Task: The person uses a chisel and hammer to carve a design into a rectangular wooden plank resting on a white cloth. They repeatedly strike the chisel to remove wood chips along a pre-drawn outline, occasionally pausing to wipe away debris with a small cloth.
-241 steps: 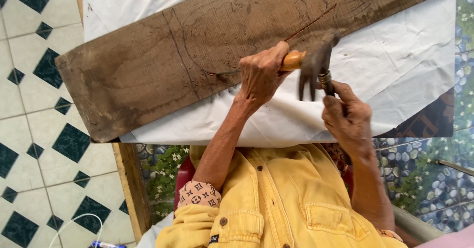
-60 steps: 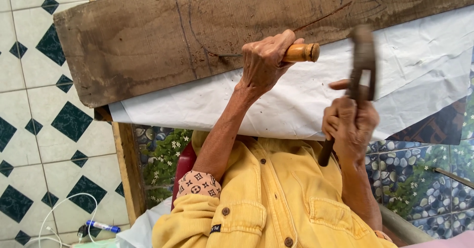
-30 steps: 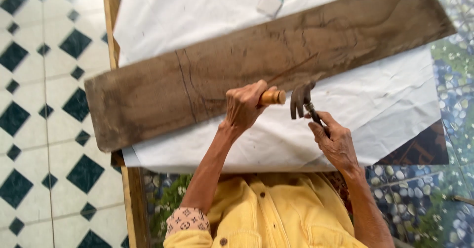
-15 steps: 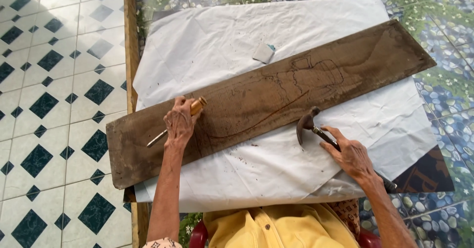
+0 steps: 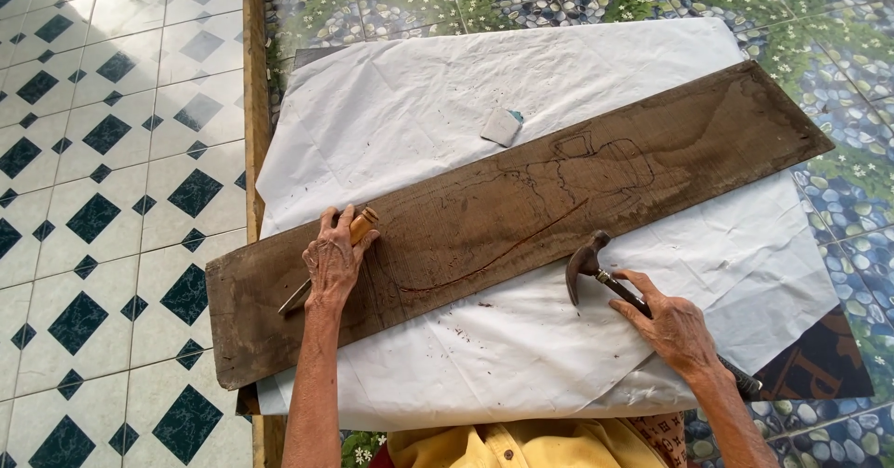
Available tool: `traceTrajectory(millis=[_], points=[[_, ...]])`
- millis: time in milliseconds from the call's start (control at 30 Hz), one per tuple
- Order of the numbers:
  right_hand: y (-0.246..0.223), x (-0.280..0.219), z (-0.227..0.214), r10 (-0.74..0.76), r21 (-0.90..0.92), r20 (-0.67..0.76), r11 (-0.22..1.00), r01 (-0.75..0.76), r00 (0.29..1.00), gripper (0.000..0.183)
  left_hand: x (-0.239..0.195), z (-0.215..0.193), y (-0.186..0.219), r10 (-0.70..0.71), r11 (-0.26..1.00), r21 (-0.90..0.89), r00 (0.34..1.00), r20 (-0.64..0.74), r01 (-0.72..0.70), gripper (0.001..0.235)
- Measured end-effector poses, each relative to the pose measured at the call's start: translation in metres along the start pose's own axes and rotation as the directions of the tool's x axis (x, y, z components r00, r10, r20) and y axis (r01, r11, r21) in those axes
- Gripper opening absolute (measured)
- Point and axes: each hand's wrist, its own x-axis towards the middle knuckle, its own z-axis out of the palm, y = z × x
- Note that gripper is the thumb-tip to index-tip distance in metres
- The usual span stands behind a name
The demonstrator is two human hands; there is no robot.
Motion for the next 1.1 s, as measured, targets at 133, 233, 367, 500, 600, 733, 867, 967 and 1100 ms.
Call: traceTrajectory(millis=[133,233,367,500,600,733,867,967,1100], points=[[-0.001,0.002,-0.006,0.001,0.024,-0.002,1.0,-0.001,1.0,0.049,-0.004,0.003,0.006,-0.027,1.0,-0.005,1.0,-0.002,0.027,0.062],[0.004,0.01,-0.015,0.015,0.019,0.026,1.0,-0.016,1.0,0.051,-0.012,0.001,0.017,-0.055,0.997,0.049,0.999,-0.003,0.055,0.06],[0.044,0.024,0.0,-0.207,-0.155,-0.073,0.969,0.193,0.976,0.052,-0.042,-0.014,0.031,0.028,0.996,0.08,0.999,-0.041,-0.025,0.051],[0.05,0.029,-0.001,-0.354,-0.141,-0.17,0.932,0.333,0.92,0.052,-0.043,-0.002,0.015,0.121,0.969,0.224,0.989,-0.09,-0.099,0.065],[0.05,0.028,0.0,-0.34,-0.168,-0.169,0.935,0.313,0.925,0.053,-0.059,-0.021,0.03,0.231,0.968,-0.056,0.956,-0.178,-0.244,0.033],[0.048,0.026,0.0,-0.324,-0.173,-0.165,0.939,0.296,0.932,0.051,-0.103,-0.037,0.065,0.384,0.891,-0.214,0.916,-0.115,-0.4,0.021],[0.053,0.024,0.003,-0.35,-0.166,-0.192,0.932,0.321,0.917,0.047,-0.139,-0.044,0.069,0.472,0.876,-0.118,0.882,0.014,-0.467,0.035],[0.052,0.025,0.003,-0.365,-0.189,-0.204,0.925,0.329,0.908,0.047,-0.15,-0.038,0.063,0.483,0.873,0.022,0.871,0.092,-0.487,0.06],[0.056,0.024,0.005,-0.369,-0.214,-0.21,0.921,0.326,0.905,0.047,-0.158,-0.035,0.063,0.477,0.858,0.128,0.865,0.156,-0.497,0.076]])
